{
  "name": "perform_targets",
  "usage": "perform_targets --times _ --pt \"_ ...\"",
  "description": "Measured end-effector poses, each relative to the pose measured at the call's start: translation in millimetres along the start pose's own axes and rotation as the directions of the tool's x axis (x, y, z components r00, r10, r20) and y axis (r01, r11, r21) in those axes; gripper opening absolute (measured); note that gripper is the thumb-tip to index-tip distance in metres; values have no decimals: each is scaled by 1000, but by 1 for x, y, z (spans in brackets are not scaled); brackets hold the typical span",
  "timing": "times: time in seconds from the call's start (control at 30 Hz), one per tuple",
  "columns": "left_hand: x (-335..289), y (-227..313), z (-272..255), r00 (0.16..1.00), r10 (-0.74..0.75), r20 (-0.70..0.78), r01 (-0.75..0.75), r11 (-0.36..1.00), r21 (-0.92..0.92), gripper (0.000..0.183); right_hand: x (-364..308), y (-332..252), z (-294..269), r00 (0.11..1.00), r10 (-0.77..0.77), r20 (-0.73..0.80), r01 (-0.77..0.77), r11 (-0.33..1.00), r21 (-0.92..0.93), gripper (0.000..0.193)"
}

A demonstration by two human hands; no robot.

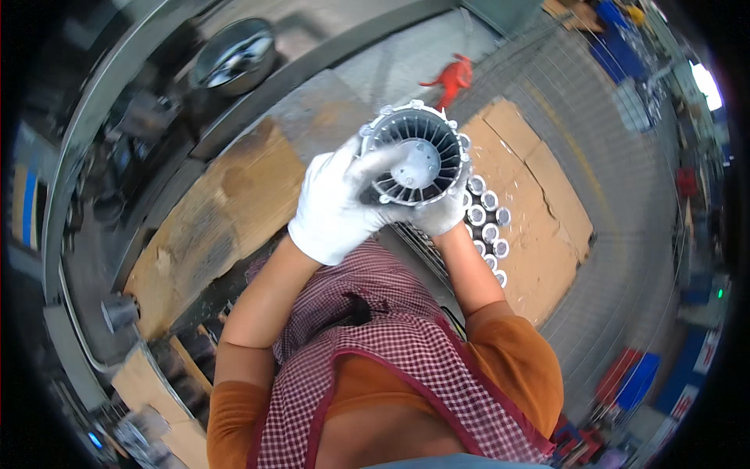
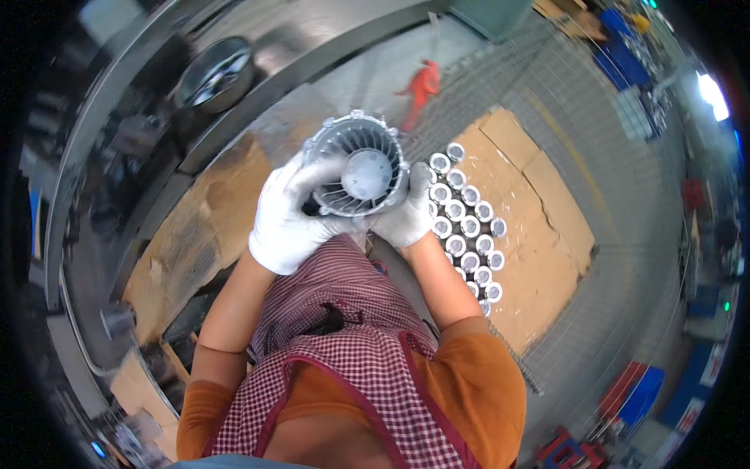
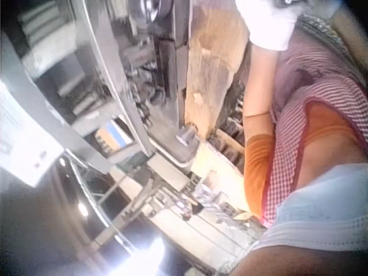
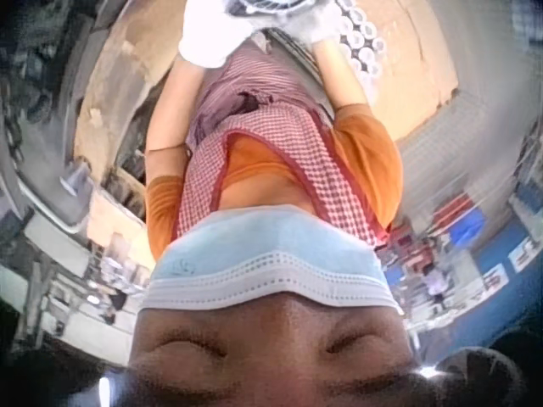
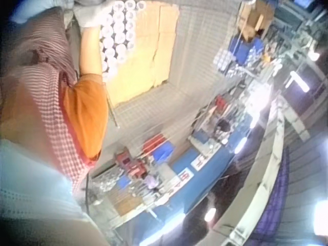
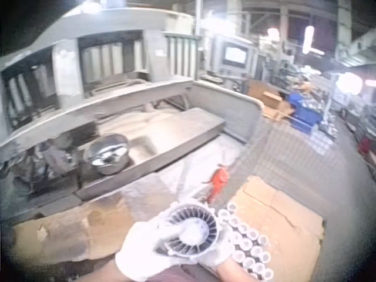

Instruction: The person is coating the inside of metal cylinders with a brush and tool and then stacking them.

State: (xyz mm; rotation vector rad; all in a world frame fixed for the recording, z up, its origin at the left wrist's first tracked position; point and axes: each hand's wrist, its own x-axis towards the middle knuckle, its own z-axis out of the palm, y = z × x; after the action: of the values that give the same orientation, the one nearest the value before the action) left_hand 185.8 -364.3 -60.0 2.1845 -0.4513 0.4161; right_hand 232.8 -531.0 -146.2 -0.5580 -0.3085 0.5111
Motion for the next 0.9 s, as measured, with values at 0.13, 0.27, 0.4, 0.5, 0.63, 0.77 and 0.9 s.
perform_targets --times 0.13,0.27,0.4,0.5,0.63,0.77,0.9 --pt "38 -10 44 978 -208 30 195 952 238 103 -46 -35 -87 915 60 -399 1 989 150 100" --pt "76 -47 90 945 -326 -26 279 763 583 82 -98 -66 -199 808 146 -571 2 968 250 76" --pt "90 -75 131 792 -601 -110 606 796 15 37 -107 -84 -306 515 84 -853 -219 975 -36 62" --pt "85 -82 136 764 -623 -169 639 766 65 34 -79 -77 -385 122 -271 -955 -303 906 -296 79" --pt "77 -89 134 714 -673 -193 672 736 -81 28 -45 -85 -475 -55 -537 -842 -878 427 -215 98" --pt "53 -101 131 672 -657 -342 650 744 -153 37 -5 -85 -528 -12 -569 -822 -939 289 -186 100" --pt "25 -129 106 719 -503 -481 631 762 145 40 22 -81 -559 -20 -517 -856 -989 139 -60 86"
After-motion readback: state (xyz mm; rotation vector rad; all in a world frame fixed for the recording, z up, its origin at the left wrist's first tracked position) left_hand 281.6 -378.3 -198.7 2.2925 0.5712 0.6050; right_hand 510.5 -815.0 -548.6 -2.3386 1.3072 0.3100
